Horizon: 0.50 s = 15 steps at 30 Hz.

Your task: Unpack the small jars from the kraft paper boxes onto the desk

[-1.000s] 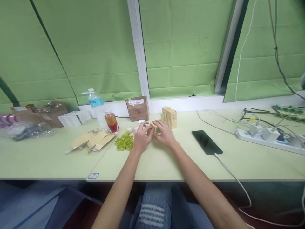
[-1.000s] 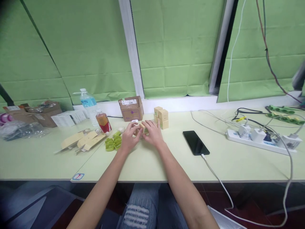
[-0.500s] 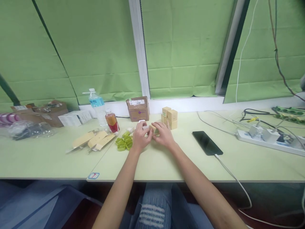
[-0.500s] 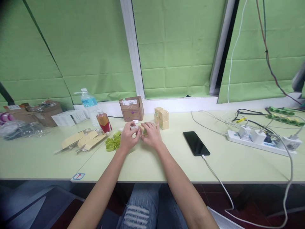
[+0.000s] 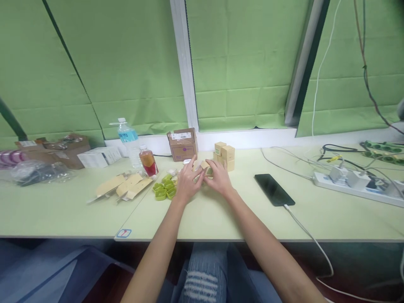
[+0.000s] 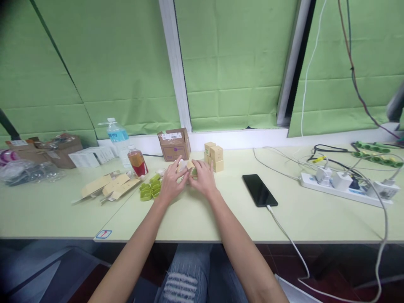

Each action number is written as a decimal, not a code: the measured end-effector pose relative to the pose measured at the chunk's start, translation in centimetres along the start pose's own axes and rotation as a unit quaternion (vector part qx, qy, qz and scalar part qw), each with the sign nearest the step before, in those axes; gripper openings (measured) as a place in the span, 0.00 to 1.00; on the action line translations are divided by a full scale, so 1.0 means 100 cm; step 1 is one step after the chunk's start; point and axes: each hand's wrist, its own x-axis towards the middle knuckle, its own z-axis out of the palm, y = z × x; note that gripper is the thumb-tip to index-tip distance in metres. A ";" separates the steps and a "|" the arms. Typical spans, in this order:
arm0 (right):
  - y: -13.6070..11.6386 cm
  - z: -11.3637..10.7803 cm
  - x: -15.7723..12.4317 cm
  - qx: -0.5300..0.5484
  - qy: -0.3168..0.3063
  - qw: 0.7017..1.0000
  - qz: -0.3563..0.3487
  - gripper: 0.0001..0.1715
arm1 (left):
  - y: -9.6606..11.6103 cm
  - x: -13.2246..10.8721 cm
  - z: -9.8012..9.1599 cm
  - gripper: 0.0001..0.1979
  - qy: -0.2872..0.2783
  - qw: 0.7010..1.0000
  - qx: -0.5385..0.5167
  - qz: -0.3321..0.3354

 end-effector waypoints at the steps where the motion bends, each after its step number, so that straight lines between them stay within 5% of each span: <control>1: 0.000 0.001 0.000 0.002 0.002 1.000 0.002 0.36 | 0.000 0.000 0.000 0.14 0.003 1.000 -0.001 -0.006; 15: -0.015 -0.008 -0.001 0.051 -0.027 0.994 -0.095 0.44 | -0.001 0.000 0.007 0.31 0.111 0.958 -0.226 -0.136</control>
